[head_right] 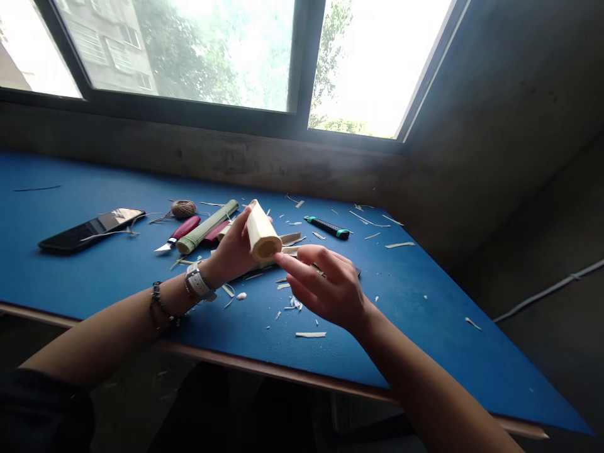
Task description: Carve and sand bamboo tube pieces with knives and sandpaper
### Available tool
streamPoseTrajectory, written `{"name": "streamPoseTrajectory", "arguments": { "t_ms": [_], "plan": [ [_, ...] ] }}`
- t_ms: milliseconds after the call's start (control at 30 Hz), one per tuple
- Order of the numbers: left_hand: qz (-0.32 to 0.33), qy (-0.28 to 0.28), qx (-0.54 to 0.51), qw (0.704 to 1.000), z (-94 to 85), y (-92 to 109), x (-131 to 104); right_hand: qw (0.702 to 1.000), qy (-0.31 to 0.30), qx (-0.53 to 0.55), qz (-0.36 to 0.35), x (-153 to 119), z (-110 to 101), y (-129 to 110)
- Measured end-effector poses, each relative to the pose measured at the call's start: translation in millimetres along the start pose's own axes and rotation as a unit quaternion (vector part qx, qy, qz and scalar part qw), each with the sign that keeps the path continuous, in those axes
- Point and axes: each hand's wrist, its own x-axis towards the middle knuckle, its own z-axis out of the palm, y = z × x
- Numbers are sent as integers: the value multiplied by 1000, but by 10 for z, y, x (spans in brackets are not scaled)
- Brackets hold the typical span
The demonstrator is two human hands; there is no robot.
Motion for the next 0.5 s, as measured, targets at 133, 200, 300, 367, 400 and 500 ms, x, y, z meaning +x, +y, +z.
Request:
{"name": "streamPoseTrajectory", "arguments": {
  "t_ms": [133,200,300,367,400,500],
  "plan": [
    [20,-5,38,999,-61,-74,49,995,-46,-81,26,12,1,-15],
    [37,-23,80,996,-92,-105,57,990,-73,-115,39,20,16,-18],
    [75,-52,150,984,-125,-145,55,982,-127,-79,112,15,50,-26],
    [99,-56,179,977,-137,-162,51,973,-164,-4,164,0,73,-30],
    [106,-54,186,975,-141,-168,52,968,-176,31,179,-7,82,-30],
    [106,-55,191,974,-151,-173,64,964,-165,101,184,-18,98,-26]
  ]
}}
